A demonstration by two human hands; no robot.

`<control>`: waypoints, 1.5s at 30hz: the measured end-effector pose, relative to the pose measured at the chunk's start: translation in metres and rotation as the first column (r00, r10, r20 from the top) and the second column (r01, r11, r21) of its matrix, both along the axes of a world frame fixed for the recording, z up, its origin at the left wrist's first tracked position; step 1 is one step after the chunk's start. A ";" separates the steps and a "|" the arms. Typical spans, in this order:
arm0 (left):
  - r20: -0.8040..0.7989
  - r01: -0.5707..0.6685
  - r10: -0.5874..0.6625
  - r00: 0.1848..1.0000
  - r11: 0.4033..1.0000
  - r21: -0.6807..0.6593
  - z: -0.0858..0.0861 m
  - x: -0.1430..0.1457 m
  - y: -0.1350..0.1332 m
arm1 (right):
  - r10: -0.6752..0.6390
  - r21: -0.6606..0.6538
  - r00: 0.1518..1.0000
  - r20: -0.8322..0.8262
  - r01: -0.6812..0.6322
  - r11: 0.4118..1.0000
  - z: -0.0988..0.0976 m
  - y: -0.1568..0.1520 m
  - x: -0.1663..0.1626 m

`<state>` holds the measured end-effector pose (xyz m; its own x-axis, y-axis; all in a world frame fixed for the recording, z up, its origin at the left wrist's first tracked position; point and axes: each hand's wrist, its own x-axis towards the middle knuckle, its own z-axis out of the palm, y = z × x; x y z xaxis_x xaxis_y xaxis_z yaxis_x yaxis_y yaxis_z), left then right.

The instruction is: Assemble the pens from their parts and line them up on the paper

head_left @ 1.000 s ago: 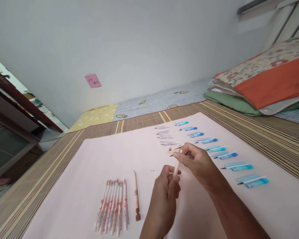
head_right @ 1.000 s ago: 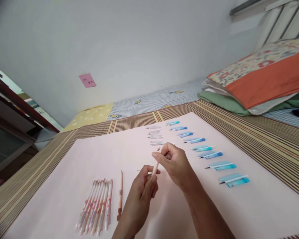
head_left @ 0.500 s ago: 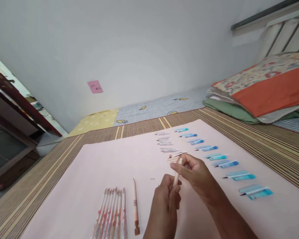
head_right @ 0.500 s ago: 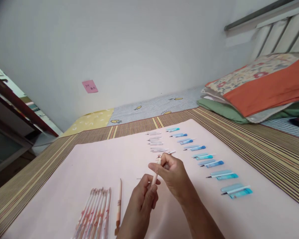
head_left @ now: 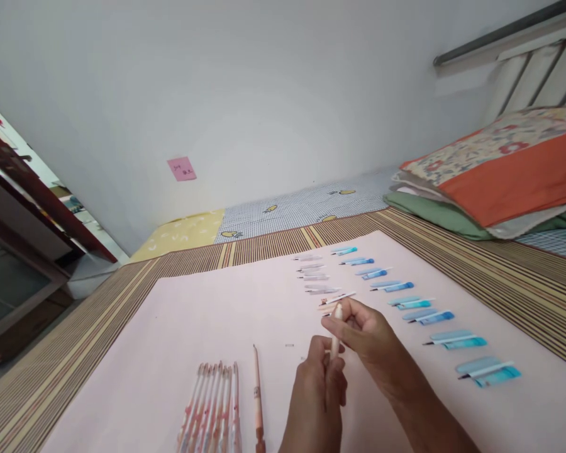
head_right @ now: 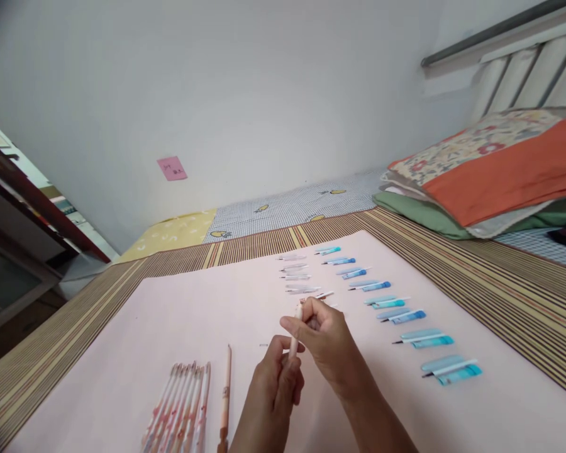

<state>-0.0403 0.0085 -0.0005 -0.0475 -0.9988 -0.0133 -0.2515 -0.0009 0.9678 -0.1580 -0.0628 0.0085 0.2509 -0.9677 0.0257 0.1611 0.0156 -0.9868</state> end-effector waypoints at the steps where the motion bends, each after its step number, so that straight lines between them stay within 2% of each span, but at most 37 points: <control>1: -0.001 -0.015 0.015 1.000 1.000 -0.003 -0.001 0.000 0.000 | 0.007 0.006 1.000 -0.002 -0.007 1.000 0.001 0.001 0.001; 3: -0.056 -0.015 0.016 0.998 1.000 0.013 -0.004 0.002 -0.002 | 0.061 -0.004 0.998 -0.009 -0.061 0.998 0.003 0.001 0.000; 7: -0.213 0.089 -0.075 0.974 0.994 0.059 -0.009 0.009 -0.003 | 0.161 -0.052 0.987 -0.020 -0.162 0.985 0.004 0.001 -0.008; 10: -0.163 0.081 -0.074 0.984 0.996 0.034 -0.009 0.008 -0.003 | 0.128 -0.033 0.992 -0.001 -0.128 0.991 0.002 0.000 -0.007; 14: -0.079 0.038 -0.038 0.996 0.999 0.004 -0.005 0.003 -0.002 | -0.008 0.018 1.000 0.030 0.008 1.000 -0.001 0.000 0.001; 16: -0.070 0.030 -0.029 0.997 1.000 0.010 -0.005 0.002 -0.002 | 0.026 0.030 0.999 0.030 -0.027 0.999 0.000 0.001 0.001; 20: -0.109 0.057 -0.053 0.993 0.998 0.031 -0.006 0.006 -0.003 | 0.188 -0.003 0.982 0.005 -0.188 0.982 0.004 0.001 -0.006; 24: -0.100 0.053 -0.052 0.994 0.999 0.011 -0.009 0.008 -0.003 | 0.162 -0.006 0.987 0.000 -0.162 0.987 0.002 0.000 -0.004; 29: -0.082 0.011 -0.011 0.997 1.000 0.004 -0.009 0.005 -0.002 | 0.093 0.054 0.995 0.030 -0.095 0.994 -0.004 0.000 0.005; 33: -0.152 0.020 -0.014 0.988 0.999 0.034 -0.007 0.007 -0.003 | 0.182 -0.010 0.983 0.018 -0.181 0.983 -0.001 0.000 0.000; 36: -0.221 0.081 -0.071 0.973 0.996 0.037 -0.006 0.008 -0.004 | 0.167 -0.080 0.986 -0.017 -0.168 0.983 0.002 0.001 -0.004; 43: -0.332 0.057 -0.035 0.943 0.997 0.057 -0.008 0.014 -0.006 | 0.201 -0.049 0.979 0.023 -0.199 0.979 0.003 0.003 0.005; 45: -0.414 0.039 -0.004 0.910 0.996 0.075 -0.007 0.016 -0.005 | 0.244 -0.051 0.970 0.024 -0.242 0.969 0.004 0.005 0.008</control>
